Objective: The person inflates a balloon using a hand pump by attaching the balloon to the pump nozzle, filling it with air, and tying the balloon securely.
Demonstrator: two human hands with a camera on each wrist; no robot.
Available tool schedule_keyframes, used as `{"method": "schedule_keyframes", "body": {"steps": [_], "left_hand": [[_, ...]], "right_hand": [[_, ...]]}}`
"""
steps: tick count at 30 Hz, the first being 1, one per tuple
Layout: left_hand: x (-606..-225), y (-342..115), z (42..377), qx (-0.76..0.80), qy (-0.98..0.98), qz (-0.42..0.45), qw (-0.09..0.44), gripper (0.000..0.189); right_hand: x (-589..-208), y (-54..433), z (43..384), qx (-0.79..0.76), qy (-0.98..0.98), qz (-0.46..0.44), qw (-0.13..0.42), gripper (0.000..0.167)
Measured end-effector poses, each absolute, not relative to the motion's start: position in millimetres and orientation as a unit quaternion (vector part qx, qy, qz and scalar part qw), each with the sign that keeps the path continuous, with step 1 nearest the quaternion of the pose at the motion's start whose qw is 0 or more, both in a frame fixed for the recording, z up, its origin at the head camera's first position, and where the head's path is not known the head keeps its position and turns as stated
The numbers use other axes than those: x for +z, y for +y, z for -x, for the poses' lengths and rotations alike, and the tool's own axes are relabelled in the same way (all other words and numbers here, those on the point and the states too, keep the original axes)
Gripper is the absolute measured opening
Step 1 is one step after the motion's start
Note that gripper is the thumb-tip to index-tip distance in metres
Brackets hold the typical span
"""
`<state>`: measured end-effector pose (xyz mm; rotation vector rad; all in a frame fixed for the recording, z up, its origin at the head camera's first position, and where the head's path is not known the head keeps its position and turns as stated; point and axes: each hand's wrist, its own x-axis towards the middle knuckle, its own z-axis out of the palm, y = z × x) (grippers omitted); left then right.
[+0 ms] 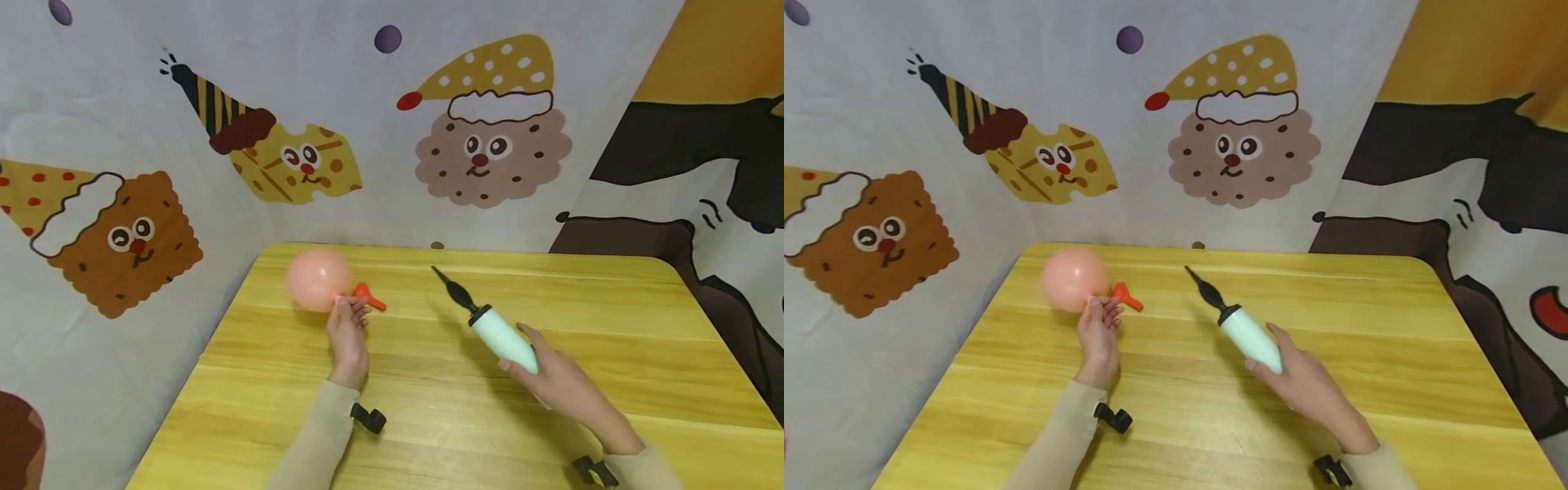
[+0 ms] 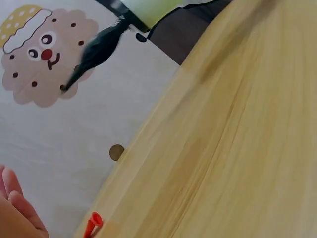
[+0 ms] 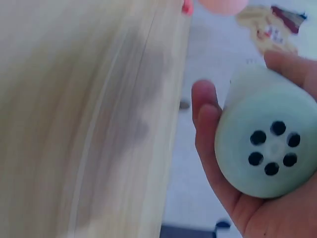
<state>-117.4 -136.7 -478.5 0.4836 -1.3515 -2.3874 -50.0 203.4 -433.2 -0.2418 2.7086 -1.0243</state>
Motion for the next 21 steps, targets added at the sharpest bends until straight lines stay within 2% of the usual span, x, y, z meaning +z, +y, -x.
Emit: {"method": "schedule_keyframes", "body": {"steps": [5,9,12,21], "left_hand": [[-475,-135,115,-0.815,-0.547,-0.107,0.158,0.035],[-471,-129,114,-0.788,-0.597,-0.052,0.142,0.032],[-470,-124,114,-0.766,-0.629,-0.018,0.132,0.036],[-467,-106,113,-0.699,-0.708,0.042,0.087,0.035]], "right_hand": [[-436,244,58,-0.304,0.949,0.023,0.079,0.092],[-439,277,64,-0.276,0.958,-0.005,0.082,0.094],[-441,300,68,-0.26,0.962,-0.021,0.084,0.095],[-455,345,69,-0.229,0.971,-0.047,0.053,0.091]]}}
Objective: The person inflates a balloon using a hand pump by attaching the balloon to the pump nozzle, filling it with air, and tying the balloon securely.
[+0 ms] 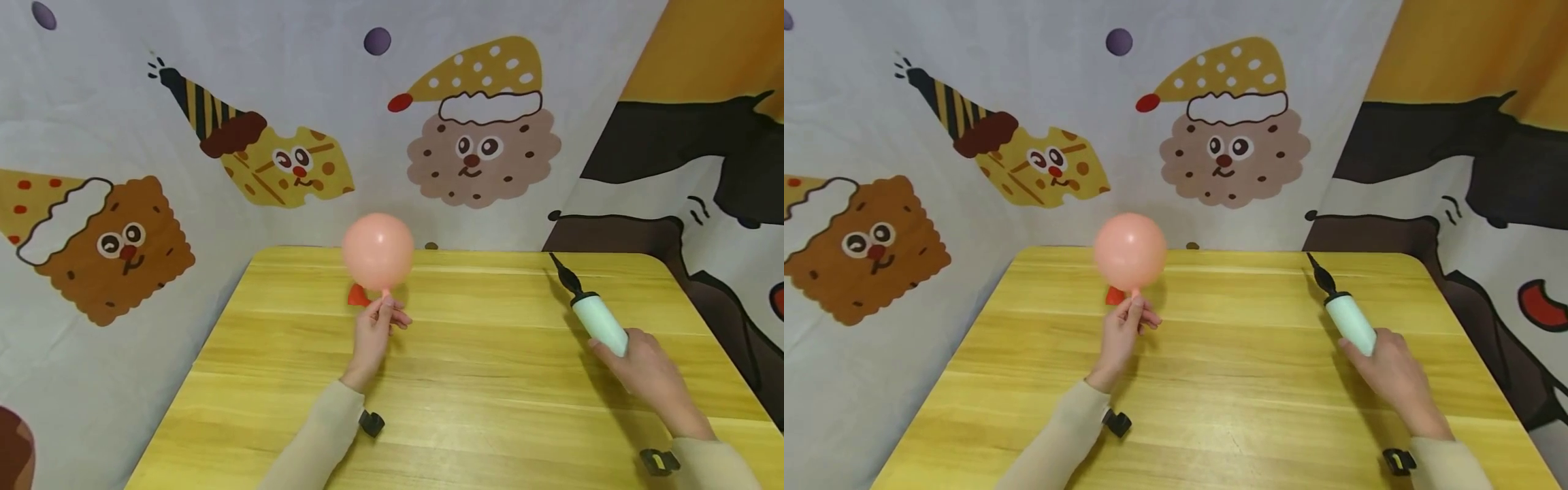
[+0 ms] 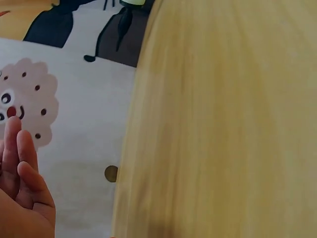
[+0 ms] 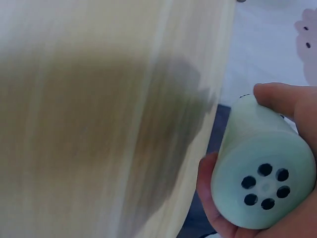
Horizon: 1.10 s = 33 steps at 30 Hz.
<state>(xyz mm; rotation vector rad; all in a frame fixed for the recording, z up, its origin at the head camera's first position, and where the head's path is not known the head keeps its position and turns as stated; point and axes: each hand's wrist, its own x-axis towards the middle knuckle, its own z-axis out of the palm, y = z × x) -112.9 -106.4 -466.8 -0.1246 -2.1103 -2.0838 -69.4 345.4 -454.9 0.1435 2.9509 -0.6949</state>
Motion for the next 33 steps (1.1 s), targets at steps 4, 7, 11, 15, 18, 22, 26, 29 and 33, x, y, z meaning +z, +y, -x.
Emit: {"method": "schedule_keyframes", "body": {"steps": [4,7,11,15,18,22,26,29,33], "left_hand": [[-467,-101,110,-0.687,-0.722,0.058,0.058,0.037],[-470,-98,110,-0.682,-0.728,0.061,0.042,0.036],[-471,-94,110,-0.674,-0.737,0.056,0.025,0.032],[-473,-92,111,-0.669,-0.741,0.058,0.015,0.034],[-473,-91,111,-0.662,-0.746,0.068,0.014,0.035],[-471,-91,109,-0.649,-0.755,0.091,0.014,0.036],[-472,-89,108,-0.648,-0.752,0.115,0.014,0.037],[-473,-87,107,-0.644,-0.754,0.129,0.012,0.036],[-475,-82,105,-0.627,-0.766,0.141,0.006,0.035]], "right_hand": [[-457,355,68,-0.205,0.975,-0.062,0.062,0.095],[-458,359,68,-0.197,0.975,-0.069,0.074,0.096],[-461,363,68,-0.191,0.975,-0.074,0.086,0.097],[-465,366,70,-0.186,0.973,-0.081,0.113,0.105],[-466,366,71,-0.179,0.973,-0.081,0.125,0.114],[-463,355,67,-0.146,0.986,-0.068,0.054,0.114],[-448,322,59,-0.136,0.985,-0.015,-0.102,0.086],[-433,283,54,-0.177,0.968,0.057,-0.166,0.055],[-419,231,49,-0.296,0.944,0.11,-0.1,0.035]]}}
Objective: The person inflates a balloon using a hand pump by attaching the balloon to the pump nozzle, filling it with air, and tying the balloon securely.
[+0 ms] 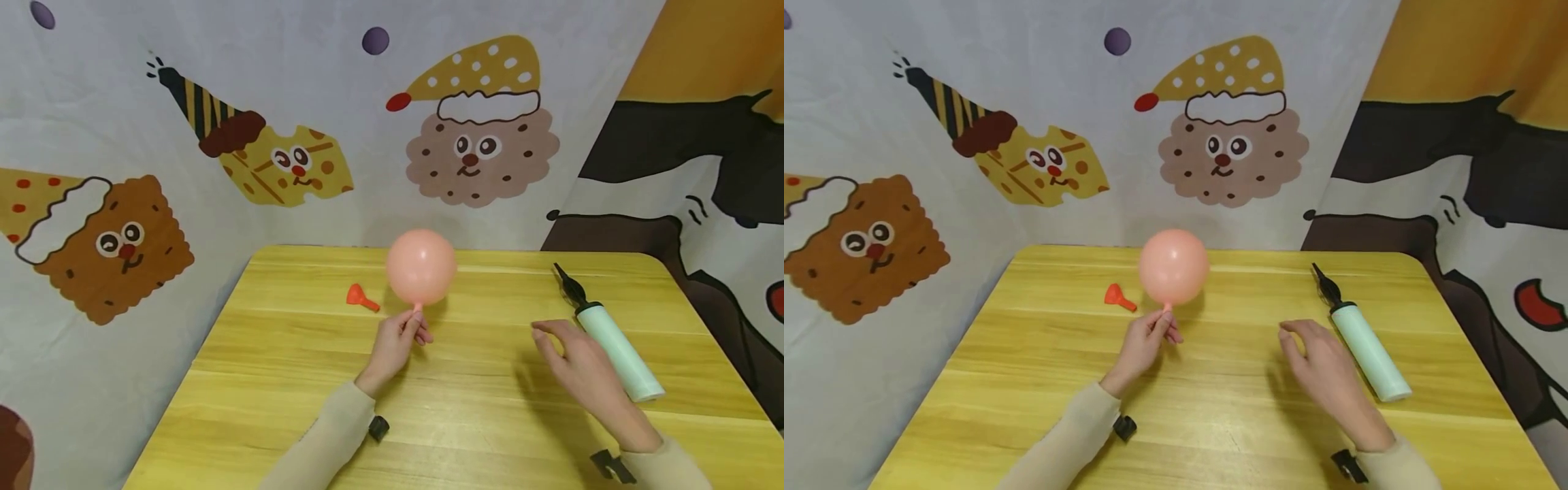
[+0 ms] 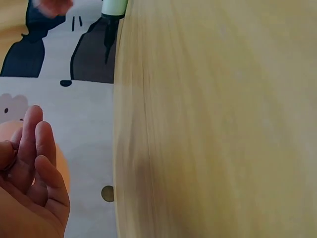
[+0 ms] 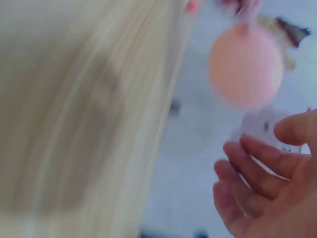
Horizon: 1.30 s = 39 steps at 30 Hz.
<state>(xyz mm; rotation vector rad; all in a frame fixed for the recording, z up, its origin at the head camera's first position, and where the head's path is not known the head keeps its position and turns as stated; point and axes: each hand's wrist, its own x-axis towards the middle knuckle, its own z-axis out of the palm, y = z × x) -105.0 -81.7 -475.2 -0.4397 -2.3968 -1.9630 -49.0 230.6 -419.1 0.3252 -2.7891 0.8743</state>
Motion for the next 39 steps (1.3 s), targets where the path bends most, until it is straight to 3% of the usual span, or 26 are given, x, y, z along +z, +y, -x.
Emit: {"method": "schedule_keyframes", "body": {"steps": [6,12,21,31,39], "left_hand": [[-474,-71,100,-0.599,-0.787,0.147,0.0,0.031],[-474,-63,95,-0.555,-0.812,0.18,0.01,0.033],[-477,-57,93,-0.521,-0.828,0.206,0.029,0.021],[-477,-56,92,-0.532,-0.822,0.203,0.016,0.026],[-467,-57,92,-0.564,-0.798,0.208,-0.05,0.038]], "right_hand": [[-430,170,62,0.461,-0.877,-0.135,-0.027,0.038],[-442,131,78,0.588,-0.793,-0.091,-0.127,0.051],[-448,102,89,0.643,-0.752,-0.02,-0.141,0.044],[-451,96,97,0.695,-0.706,0.007,-0.132,0.034],[-441,102,104,0.797,-0.589,0.04,-0.127,0.033]]}}
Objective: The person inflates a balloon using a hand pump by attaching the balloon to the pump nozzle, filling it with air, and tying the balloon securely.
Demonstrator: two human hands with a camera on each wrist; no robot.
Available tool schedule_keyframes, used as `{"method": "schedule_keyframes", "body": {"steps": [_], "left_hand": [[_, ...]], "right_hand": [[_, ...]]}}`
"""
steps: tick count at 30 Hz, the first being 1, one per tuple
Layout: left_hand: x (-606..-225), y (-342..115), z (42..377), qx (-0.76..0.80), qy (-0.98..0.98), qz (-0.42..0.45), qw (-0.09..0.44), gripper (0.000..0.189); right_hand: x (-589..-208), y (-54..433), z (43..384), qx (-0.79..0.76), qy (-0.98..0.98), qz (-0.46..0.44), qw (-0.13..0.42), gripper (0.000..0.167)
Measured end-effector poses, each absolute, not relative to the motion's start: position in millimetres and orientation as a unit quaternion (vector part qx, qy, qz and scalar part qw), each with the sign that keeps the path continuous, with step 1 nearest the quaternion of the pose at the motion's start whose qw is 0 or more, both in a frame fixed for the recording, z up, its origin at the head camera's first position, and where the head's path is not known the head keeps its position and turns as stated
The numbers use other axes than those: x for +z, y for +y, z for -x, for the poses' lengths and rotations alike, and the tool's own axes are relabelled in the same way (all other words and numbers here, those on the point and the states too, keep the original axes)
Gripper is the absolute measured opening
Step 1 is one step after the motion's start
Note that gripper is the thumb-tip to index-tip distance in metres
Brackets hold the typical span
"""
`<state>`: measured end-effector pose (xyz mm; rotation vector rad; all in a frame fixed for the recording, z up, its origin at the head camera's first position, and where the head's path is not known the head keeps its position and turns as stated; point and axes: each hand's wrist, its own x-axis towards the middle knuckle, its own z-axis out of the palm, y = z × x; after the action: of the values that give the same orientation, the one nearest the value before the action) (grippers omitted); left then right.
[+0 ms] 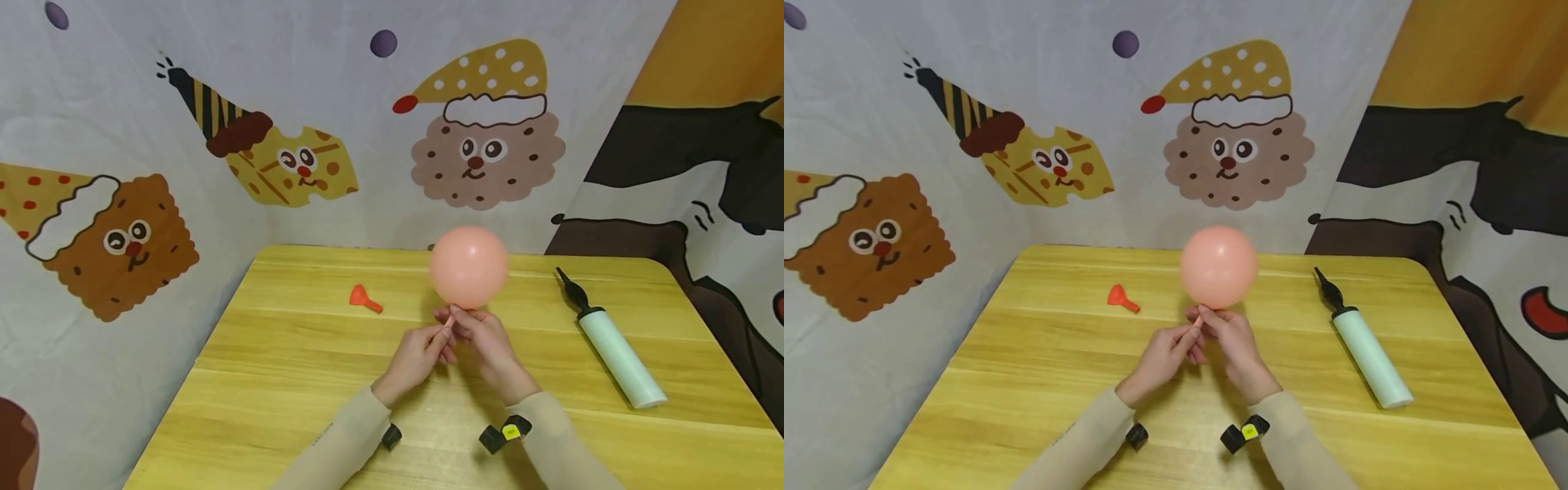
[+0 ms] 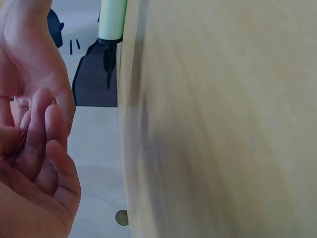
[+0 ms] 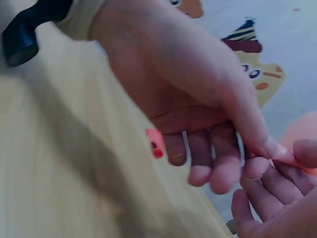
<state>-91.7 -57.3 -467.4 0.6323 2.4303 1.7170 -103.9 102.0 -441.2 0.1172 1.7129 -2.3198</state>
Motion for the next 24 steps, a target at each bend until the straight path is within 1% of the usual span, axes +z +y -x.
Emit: {"method": "schedule_keyframes", "body": {"steps": [5,11,15,19,22,24], "left_hand": [[-466,-63,88,0.577,0.783,-0.219,0.081,0.033],[-466,-74,82,0.577,0.779,-0.228,0.092,0.031],[-467,-74,79,0.582,0.773,-0.229,0.103,0.031],[-469,-69,76,0.574,0.777,-0.236,0.102,0.033],[-470,-64,74,0.559,0.787,-0.245,0.087,0.035],[-469,-61,73,0.548,0.794,-0.252,0.078,0.037]], "right_hand": [[-431,113,107,-0.833,0.538,-0.024,0.124,0.025],[-422,119,108,-0.87,0.479,-0.007,0.118,0.026],[-420,112,107,-0.889,0.443,-0.034,0.111,0.026],[-421,100,104,-0.903,0.41,-0.079,0.103,0.025],[-422,92,102,-0.9,0.414,-0.085,0.109,0.024],[-423,90,102,-0.891,0.434,-0.072,0.117,0.024]]}}
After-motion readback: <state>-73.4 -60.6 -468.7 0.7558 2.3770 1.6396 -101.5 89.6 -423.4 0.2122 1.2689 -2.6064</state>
